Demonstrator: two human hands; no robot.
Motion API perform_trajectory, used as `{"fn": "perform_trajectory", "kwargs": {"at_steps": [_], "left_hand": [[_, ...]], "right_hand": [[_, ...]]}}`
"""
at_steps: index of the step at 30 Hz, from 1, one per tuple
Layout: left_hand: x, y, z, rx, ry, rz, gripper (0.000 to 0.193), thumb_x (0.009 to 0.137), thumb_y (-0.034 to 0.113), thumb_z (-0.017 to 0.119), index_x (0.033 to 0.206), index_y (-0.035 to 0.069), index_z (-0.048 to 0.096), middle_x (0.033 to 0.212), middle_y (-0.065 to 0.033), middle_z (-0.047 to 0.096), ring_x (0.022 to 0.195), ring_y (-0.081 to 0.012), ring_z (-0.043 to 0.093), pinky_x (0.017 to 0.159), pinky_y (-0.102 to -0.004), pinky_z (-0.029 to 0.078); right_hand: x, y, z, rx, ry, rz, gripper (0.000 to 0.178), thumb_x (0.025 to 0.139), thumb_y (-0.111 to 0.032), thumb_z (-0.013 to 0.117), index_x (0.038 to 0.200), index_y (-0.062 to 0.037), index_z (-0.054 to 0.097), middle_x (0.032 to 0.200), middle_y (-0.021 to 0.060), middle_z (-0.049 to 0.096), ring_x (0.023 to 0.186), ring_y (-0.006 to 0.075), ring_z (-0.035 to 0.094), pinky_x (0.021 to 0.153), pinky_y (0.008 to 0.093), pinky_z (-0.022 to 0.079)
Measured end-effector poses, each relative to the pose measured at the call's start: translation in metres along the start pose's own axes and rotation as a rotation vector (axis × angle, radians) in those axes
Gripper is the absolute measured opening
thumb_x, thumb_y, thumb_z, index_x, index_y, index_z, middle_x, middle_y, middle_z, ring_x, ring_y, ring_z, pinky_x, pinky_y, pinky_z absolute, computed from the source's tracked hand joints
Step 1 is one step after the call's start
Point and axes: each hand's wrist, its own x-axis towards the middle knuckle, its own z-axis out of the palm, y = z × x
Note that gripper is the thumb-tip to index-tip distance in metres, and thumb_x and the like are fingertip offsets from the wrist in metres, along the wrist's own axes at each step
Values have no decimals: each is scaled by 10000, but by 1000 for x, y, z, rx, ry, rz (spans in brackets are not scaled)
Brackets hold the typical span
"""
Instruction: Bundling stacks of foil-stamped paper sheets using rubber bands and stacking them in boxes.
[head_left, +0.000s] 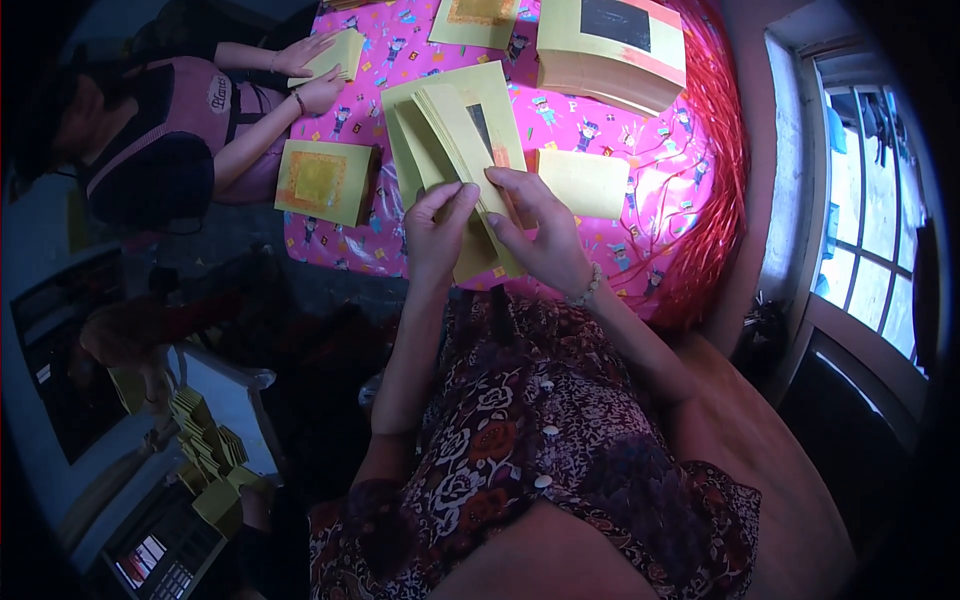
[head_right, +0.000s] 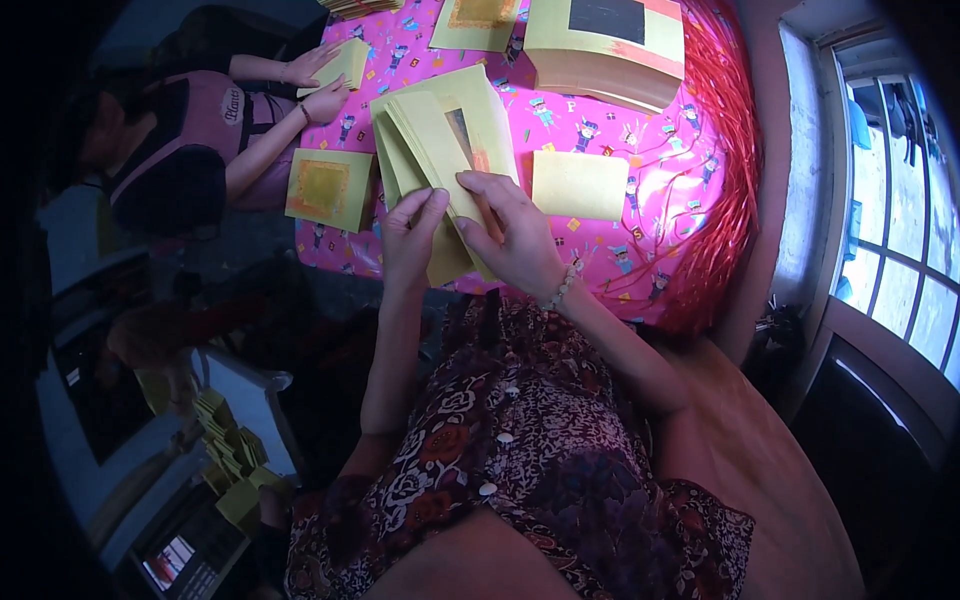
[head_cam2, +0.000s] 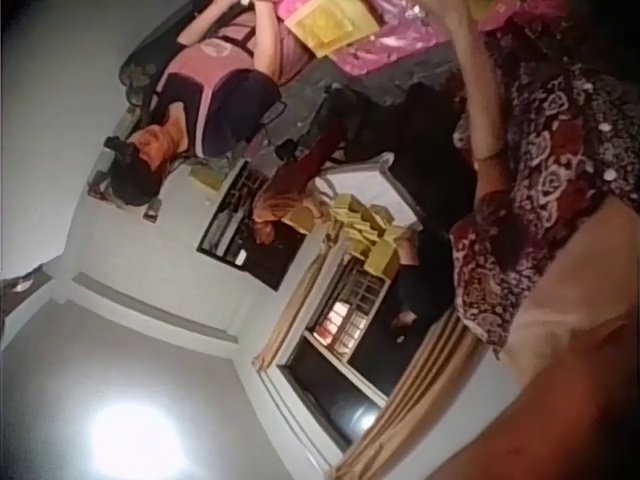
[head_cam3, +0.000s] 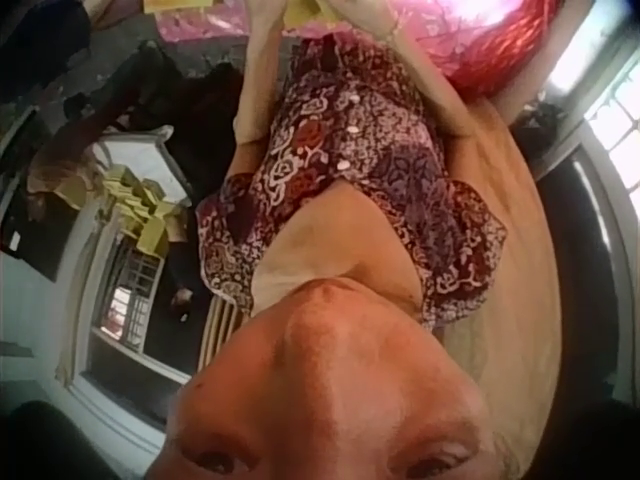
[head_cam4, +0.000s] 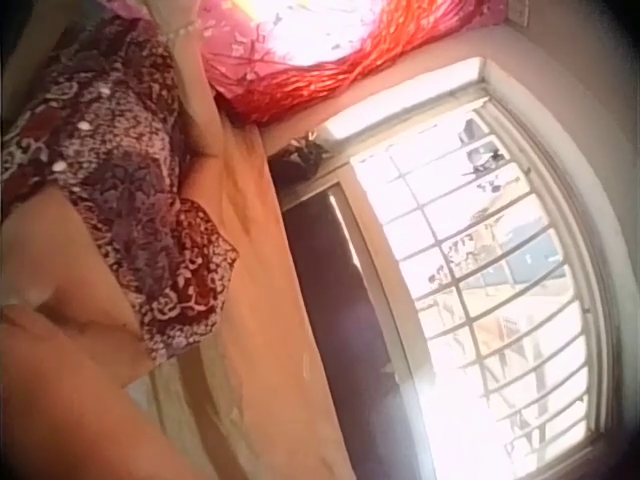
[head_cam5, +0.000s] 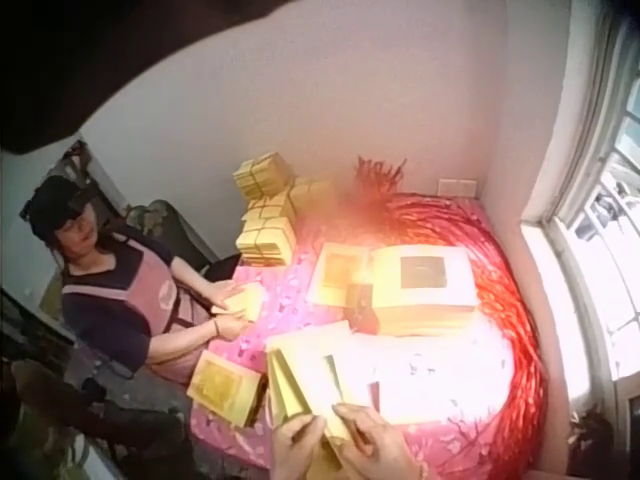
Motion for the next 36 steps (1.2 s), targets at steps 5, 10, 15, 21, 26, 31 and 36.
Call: {"fn": "perform_trajectory", "kwargs": {"at_steps": [5, 10, 15, 21, 26, 31, 36], "left_hand": [[-1, 2, 0, -27, 17, -45, 226, 823, 166, 703, 938, -26, 668, 904, -24, 598, 835, -84, 549, 751, -217, 431], [0, 0, -1, 3, 3, -14, 229, 822, 168, 704, 939, -26, 667, 912, -30, 600, 842, -87, 551, 756, -218, 433], [1, -5, -2, 22, 2, 17, 230, 820, 179, 706, 933, -18, 672, 916, -37, 587, 850, -94, 546, 766, -224, 430], [2, -6, -1, 17, 7, 4, 236, 821, 193, 706, 930, -14, 674, 908, -39, 577, 849, -98, 544, 767, -228, 426], [2, -4, -1, 21, 7, -6, 247, 823, 205, 705, 932, -14, 673, 909, -39, 577, 843, -97, 538, 764, -228, 424], [2, -4, -2, 32, 1, 2, 251, 821, 206, 706, 932, -16, 672, 915, -43, 584, 849, -99, 537, 768, -230, 425], [4, -6, -1, 56, 5, 26, 250, 820, 207, 706, 931, -14, 674, 917, -49, 586, 856, -105, 541, 776, -235, 426]], "right_hand": [[-1, -4, -1, 13, -57, 74, 441, 817, -80, 646, 1232, -13, 511, 1171, 135, 555, 1102, 229, 541, 955, 319, 419], [-1, 6, 4, 34, -10, 19, 428, 798, -114, 654, 1192, -13, 523, 1113, 162, 579, 1031, 293, 571, 887, 349, 461], [-3, 9, 5, 27, -13, 6, 414, 808, -117, 642, 1188, -1, 525, 1114, 169, 577, 1028, 296, 570, 890, 350, 459], [-2, 11, 6, 18, -13, -9, 397, 819, -116, 625, 1182, 13, 530, 1121, 178, 574, 1049, 304, 562, 908, 352, 448], [-2, 10, 6, 34, -19, 9, 388, 828, -121, 616, 1181, 19, 534, 1135, 181, 570, 1069, 306, 553, 923, 354, 439], [-2, 11, 7, 41, -17, 22, 372, 842, -123, 597, 1180, 19, 534, 1136, 180, 568, 1069, 305, 553, 923, 353, 438], [-2, 11, 6, 32, -20, 21, 371, 851, -125, 586, 1188, 19, 527, 1140, 179, 565, 1072, 303, 550, 923, 352, 437]]}}
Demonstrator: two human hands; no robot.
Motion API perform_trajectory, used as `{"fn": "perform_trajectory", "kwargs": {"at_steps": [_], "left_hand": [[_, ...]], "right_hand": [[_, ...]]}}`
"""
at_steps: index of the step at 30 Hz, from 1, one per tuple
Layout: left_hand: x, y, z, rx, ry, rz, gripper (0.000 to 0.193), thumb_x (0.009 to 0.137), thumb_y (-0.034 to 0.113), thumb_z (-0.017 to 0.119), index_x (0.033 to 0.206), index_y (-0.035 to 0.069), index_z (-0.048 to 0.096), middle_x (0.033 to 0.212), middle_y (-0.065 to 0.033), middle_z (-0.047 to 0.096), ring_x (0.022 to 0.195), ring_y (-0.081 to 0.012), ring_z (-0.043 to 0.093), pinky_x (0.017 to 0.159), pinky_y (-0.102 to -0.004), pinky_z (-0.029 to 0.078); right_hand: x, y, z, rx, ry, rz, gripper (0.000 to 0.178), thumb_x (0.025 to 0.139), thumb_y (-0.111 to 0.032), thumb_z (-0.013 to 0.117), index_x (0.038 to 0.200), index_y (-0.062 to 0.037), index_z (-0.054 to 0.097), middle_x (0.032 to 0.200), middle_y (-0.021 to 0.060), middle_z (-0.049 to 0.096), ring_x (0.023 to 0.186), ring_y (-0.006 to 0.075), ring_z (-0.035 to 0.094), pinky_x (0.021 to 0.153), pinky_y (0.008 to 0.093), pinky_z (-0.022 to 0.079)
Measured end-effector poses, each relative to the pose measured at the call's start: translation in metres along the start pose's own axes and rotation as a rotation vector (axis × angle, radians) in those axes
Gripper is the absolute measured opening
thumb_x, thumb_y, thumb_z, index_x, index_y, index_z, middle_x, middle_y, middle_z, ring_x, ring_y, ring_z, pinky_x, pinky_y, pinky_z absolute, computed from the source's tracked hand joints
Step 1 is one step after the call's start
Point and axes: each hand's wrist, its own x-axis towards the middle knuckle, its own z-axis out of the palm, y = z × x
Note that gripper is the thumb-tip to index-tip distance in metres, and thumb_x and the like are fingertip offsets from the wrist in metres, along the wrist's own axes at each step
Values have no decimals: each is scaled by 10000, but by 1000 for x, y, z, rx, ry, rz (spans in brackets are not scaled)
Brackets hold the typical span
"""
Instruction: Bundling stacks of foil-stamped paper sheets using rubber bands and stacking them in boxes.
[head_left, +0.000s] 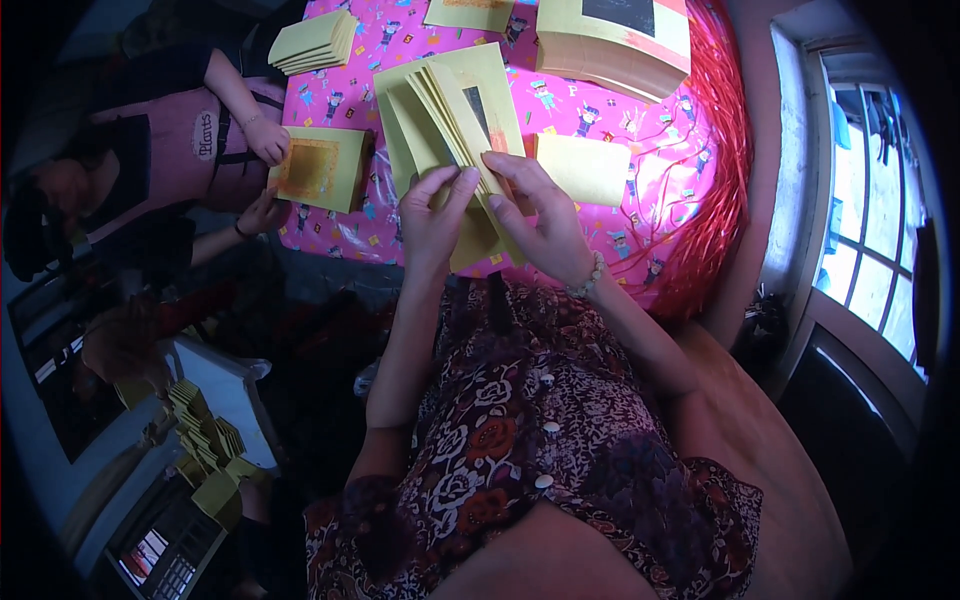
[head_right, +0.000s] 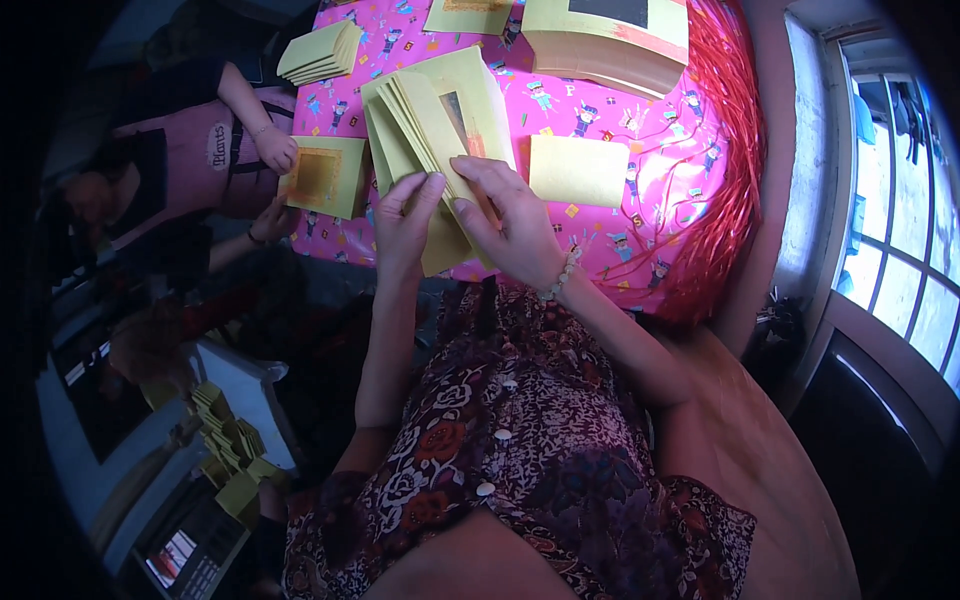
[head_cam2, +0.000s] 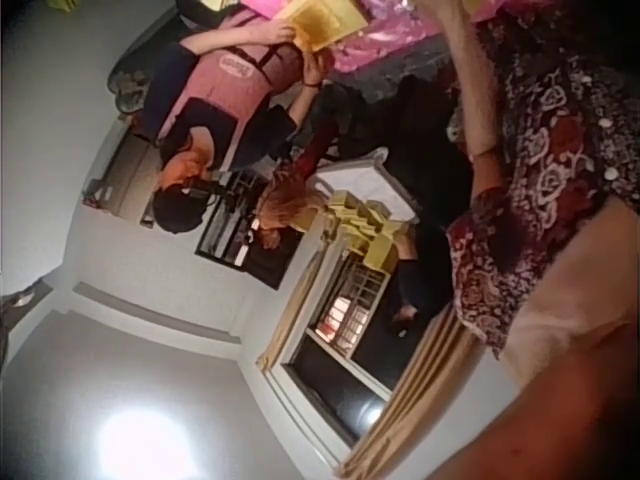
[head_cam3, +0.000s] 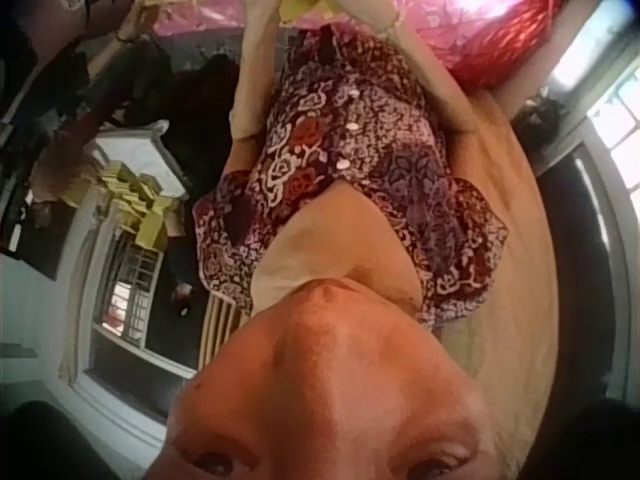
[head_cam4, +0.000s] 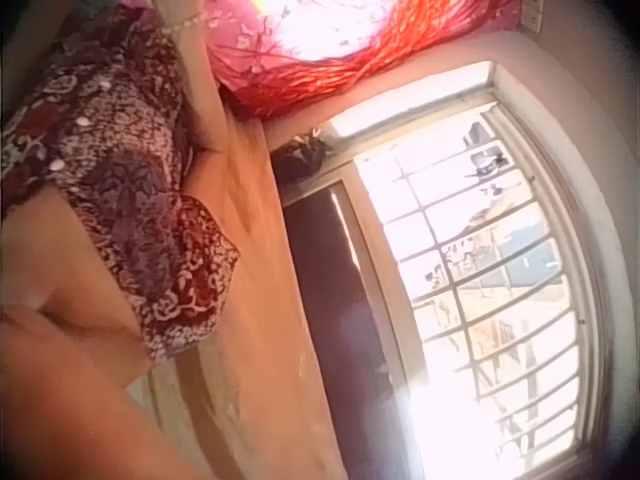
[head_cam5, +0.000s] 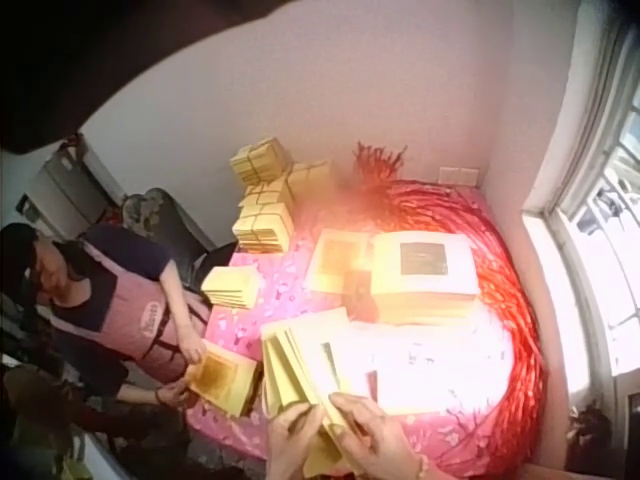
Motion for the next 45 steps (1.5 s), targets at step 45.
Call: {"fn": "perform_trajectory", "kwargs": {"at_steps": [45], "left_hand": [[-2, -1, -3, -15, -8, 10, 259, 822, 230, 705, 926, -5, 678, 903, -47, 565, 866, -113, 529, 785, -242, 418]], "right_hand": [[1, -5, 3, -21, 2, 20, 446, 783, -124, 681, 1179, 8, 525, 1102, 172, 566, 1012, 285, 576, 878, 339, 465]]}}
